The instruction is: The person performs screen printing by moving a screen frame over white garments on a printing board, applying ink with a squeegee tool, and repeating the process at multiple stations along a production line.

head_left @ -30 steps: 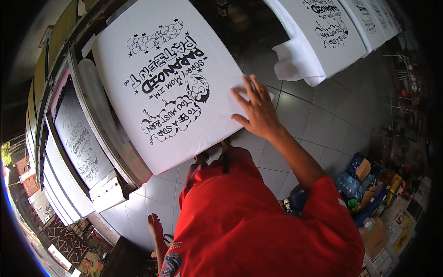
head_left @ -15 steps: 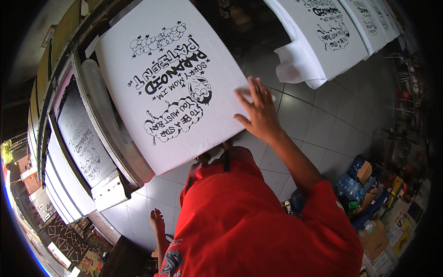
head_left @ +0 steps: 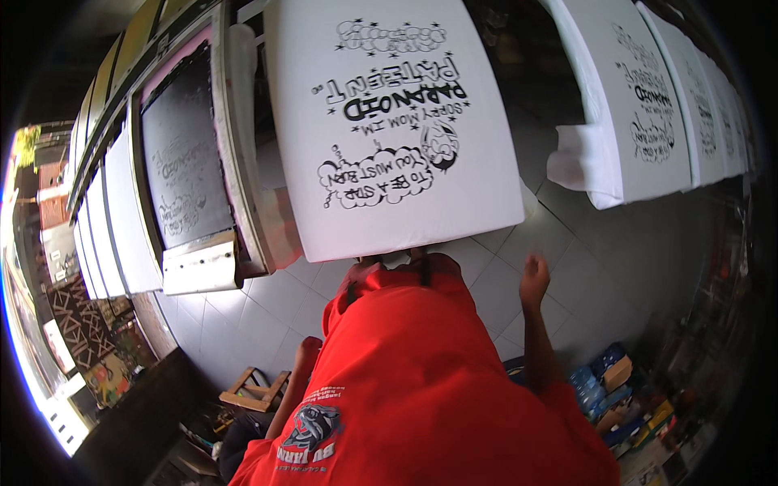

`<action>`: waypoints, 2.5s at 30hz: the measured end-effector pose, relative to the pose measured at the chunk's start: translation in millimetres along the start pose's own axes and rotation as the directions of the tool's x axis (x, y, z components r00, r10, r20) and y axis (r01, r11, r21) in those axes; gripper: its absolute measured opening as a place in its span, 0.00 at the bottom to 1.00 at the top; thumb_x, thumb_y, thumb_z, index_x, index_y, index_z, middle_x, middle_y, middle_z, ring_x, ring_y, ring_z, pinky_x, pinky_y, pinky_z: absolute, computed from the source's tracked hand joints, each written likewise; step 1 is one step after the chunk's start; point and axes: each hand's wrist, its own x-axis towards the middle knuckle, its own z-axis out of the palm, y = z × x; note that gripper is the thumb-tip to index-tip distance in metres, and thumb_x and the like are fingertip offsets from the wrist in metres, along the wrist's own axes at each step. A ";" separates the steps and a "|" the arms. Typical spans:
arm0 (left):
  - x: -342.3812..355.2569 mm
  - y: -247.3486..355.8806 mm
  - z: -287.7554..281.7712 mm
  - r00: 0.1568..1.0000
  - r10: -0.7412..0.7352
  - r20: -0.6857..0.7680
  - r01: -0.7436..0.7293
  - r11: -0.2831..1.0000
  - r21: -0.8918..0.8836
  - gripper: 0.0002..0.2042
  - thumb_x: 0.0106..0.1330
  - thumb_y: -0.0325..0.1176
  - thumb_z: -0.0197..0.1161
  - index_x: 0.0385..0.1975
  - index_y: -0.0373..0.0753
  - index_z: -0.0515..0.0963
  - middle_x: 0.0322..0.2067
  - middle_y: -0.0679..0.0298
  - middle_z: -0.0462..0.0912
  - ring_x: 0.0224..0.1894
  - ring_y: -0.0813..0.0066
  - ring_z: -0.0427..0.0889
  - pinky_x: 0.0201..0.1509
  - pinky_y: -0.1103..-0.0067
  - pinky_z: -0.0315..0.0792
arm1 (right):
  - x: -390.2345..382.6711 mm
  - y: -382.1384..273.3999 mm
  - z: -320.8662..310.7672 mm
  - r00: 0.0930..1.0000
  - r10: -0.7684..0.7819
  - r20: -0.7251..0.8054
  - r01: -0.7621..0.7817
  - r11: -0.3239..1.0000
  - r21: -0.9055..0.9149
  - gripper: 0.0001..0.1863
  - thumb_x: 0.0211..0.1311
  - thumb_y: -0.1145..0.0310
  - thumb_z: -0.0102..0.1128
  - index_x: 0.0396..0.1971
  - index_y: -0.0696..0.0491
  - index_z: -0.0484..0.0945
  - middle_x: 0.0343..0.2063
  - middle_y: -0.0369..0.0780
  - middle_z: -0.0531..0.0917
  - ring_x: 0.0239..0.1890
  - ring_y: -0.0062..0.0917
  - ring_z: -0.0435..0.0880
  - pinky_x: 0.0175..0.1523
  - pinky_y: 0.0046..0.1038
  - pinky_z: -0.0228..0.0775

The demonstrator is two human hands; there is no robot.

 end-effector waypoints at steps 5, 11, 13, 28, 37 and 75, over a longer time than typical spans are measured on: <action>7.3 30.0 34.1 0.940 -0.330 0.083 0.337 0.871 -0.359 0.13 0.63 0.39 0.60 0.35 0.34 0.81 0.33 0.51 0.84 0.35 0.57 0.85 0.39 0.68 0.77 | -52.7 151.8 -3.2 0.872 0.179 0.456 -0.001 0.932 -0.364 0.08 0.54 0.70 0.64 0.33 0.57 0.81 0.36 0.46 0.84 0.41 0.39 0.83 0.48 0.35 0.74; 5.7 27.3 58.8 0.945 -0.318 0.073 0.317 0.839 -0.443 0.13 0.63 0.39 0.61 0.34 0.33 0.80 0.31 0.53 0.85 0.33 0.60 0.84 0.38 0.70 0.76 | -54.3 176.9 -4.8 0.570 -0.121 0.812 0.524 0.815 -0.246 0.12 0.47 0.66 0.70 0.31 0.56 0.83 0.35 0.42 0.85 0.37 0.35 0.84 0.43 0.35 0.78; -2.7 23.9 69.4 0.940 -0.335 0.064 0.322 0.810 -0.490 0.13 0.63 0.38 0.61 0.34 0.33 0.80 0.31 0.53 0.85 0.33 0.61 0.84 0.38 0.70 0.76 | -38.6 181.8 4.8 0.577 -0.073 0.814 0.321 0.936 -0.143 0.11 0.51 0.66 0.67 0.32 0.57 0.83 0.34 0.43 0.85 0.35 0.34 0.85 0.42 0.34 0.78; -37.4 -196.0 -127.9 0.466 -0.733 -0.495 -0.123 0.501 -0.857 0.10 0.73 0.41 0.56 0.37 0.41 0.74 0.30 0.70 0.77 0.30 0.82 0.74 0.28 0.83 0.66 | -153.8 -198.6 96.9 0.508 -0.210 0.835 0.382 0.924 0.000 0.12 0.63 0.64 0.57 0.33 0.59 0.80 0.28 0.42 0.85 0.34 0.27 0.84 0.41 0.29 0.74; 61.6 -280.5 -402.7 0.579 -0.207 -0.789 -0.458 0.718 -0.524 0.16 0.75 0.39 0.51 0.55 0.37 0.70 0.46 0.62 0.77 0.45 0.74 0.75 0.50 0.76 0.70 | -256.5 -363.5 226.9 0.763 -0.625 0.167 0.485 0.723 0.491 0.22 0.70 0.59 0.55 0.55 0.58 0.71 0.51 0.48 0.78 0.52 0.34 0.79 0.53 0.31 0.72; 54.7 -242.0 -373.9 0.786 -0.150 -0.600 -0.305 0.750 -0.587 0.23 0.74 0.45 0.47 0.30 0.27 0.74 0.21 0.54 0.75 0.26 0.70 0.72 0.34 0.69 0.68 | -326.3 -354.4 266.8 0.916 -0.366 -0.166 0.386 0.915 0.114 0.32 0.72 0.45 0.38 0.47 0.61 0.78 0.43 0.56 0.82 0.49 0.53 0.78 0.52 0.43 0.69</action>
